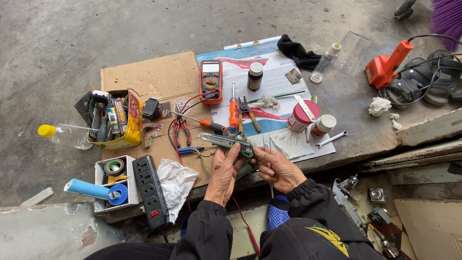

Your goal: Refining and cleaning the exterior surface of a motor housing using a scraper and sandpaper at a repair bench.

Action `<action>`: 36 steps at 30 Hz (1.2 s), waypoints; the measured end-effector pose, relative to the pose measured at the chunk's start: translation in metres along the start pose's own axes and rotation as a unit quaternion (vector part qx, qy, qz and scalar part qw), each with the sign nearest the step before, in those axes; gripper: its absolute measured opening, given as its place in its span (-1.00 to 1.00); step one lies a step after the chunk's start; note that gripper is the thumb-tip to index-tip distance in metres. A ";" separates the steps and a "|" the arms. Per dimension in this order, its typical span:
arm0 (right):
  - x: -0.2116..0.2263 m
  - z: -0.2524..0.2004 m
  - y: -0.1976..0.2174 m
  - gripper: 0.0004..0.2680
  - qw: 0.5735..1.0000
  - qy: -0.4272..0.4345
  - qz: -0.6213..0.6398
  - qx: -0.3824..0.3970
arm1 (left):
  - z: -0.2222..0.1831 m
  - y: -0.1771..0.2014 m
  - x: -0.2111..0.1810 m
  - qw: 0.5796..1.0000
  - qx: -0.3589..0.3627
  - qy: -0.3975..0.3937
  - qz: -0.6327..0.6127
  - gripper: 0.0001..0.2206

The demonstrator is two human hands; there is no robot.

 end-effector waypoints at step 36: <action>0.043 -0.095 -0.040 -0.34 0.951 -0.008 -0.309 0.006 | -0.065 -0.067 0.016 0.970 0.019 0.164 0.180 -0.45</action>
Point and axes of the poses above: each hand's wrist, its own z-axis towards the middle knuckle, its own y-axis out of the back of the hand, x = y × z, the point moved 9 cm from there along z, towards the middle knuckle, and after that the axes turned 8 degrees about x, right-handed, at the moved point
